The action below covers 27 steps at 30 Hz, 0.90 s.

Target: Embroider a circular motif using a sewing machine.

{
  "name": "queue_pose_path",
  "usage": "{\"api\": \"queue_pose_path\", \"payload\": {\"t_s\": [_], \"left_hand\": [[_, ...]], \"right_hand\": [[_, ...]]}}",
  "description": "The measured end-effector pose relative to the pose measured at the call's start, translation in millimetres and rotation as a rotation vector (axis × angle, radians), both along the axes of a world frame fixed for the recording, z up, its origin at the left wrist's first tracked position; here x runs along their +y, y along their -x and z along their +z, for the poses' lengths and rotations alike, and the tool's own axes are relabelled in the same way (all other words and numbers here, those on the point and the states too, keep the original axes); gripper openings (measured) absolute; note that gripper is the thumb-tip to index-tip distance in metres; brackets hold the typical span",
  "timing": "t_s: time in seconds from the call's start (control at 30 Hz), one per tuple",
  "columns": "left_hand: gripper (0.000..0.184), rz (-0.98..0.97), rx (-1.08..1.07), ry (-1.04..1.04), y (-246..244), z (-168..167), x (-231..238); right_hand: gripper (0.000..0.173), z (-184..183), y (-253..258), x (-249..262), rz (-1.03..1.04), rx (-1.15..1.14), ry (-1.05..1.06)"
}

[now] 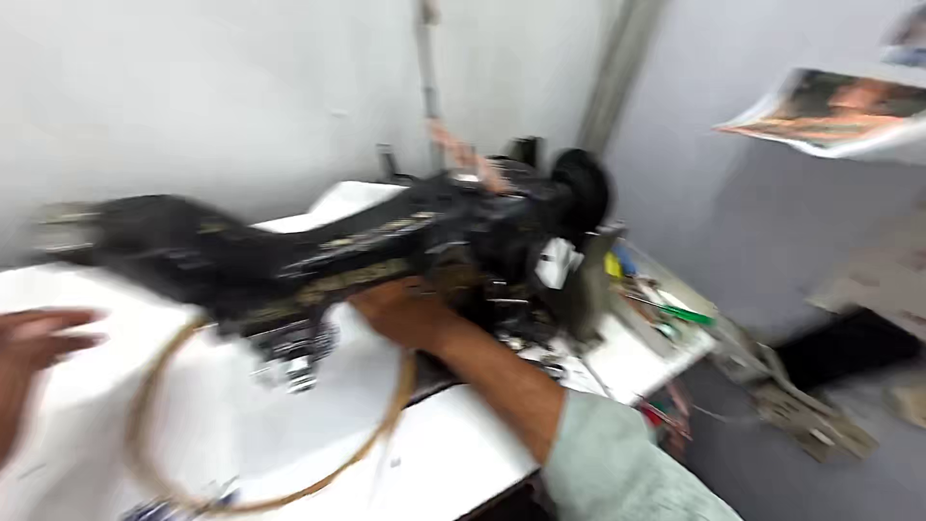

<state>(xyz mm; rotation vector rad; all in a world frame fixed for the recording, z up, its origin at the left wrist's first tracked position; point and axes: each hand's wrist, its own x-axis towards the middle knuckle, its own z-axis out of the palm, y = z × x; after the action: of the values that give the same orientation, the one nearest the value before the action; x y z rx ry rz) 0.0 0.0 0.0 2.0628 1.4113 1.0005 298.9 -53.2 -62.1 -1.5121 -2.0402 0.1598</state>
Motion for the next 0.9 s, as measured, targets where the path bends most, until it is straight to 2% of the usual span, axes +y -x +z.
{"api": "queue_pose_path", "payload": {"t_s": [0.07, 0.13, 0.2, 0.27, 0.33, 0.37, 0.5, 0.57, 0.63, 0.73, 0.8, 0.9], "left_hand": [[0.04, -0.078, 0.136, -0.138, 31.7, 2.1, -30.7], [0.044, -0.126, 0.342, -0.194, 40.7, 5.5, -74.0], [0.047, -0.182, 0.576, -0.058, 39.0, 13.9, -126.0], [0.052, -0.213, 0.756, 0.229, 27.6, 25.4, -169.5], [0.056, -0.176, 0.883, 0.394, 20.3, 20.3, -190.3], [0.057, -0.122, 0.918, 0.386, 19.2, 13.8, -192.9], [0.048, 0.135, 0.996, 0.081, 33.2, -22.3, -155.4], [0.046, 0.153, 0.986, 0.078, 45.1, -31.0, -116.4], [0.047, 0.087, 0.933, 0.105, 55.8, -36.2, -73.5], [0.048, -0.091, 0.809, 0.086, 66.4, -42.2, -13.9], [0.046, -0.202, 0.699, 0.049, 72.2, -49.7, 16.9], [0.038, -0.229, 0.505, -0.081, 73.9, -53.8, 36.2]], "right_hand": [[0.027, -8.6, 1.6, 3.6, -0.04, -0.071, -0.13], [0.025, -9.1, 4.1, 7.6, -0.066, -0.12, -0.179], [0.025, -8.2, 5.5, 6.6, -0.077, -0.131, -0.181], [0.025, -4.8, 7.1, 4.5, -0.104, -0.153, -0.143], [0.024, -0.7, 8.3, 2.0, -0.131, -0.177, -0.126], [0.024, 3.2, 9.1, 0.1, -0.155, -0.193, -0.089], [0.035, 31.3, 14.9, -12.8, -0.282, -0.318, 0.314], [0.037, 35.3, 12.9, -26.8, -0.275, -0.358, 0.321], [0.039, 36.1, 8.3, -47.7, -0.212, -0.396, 0.244], [0.041, 58.6, 10.4, -68.8, -0.119, -0.466, 0.515], [0.043, 61.8, 7.6, -73.9, -0.062, -0.45, 0.61], [0.043, 51.1, -1.5, -71.7, -0.065, -0.334, 0.511]]}}
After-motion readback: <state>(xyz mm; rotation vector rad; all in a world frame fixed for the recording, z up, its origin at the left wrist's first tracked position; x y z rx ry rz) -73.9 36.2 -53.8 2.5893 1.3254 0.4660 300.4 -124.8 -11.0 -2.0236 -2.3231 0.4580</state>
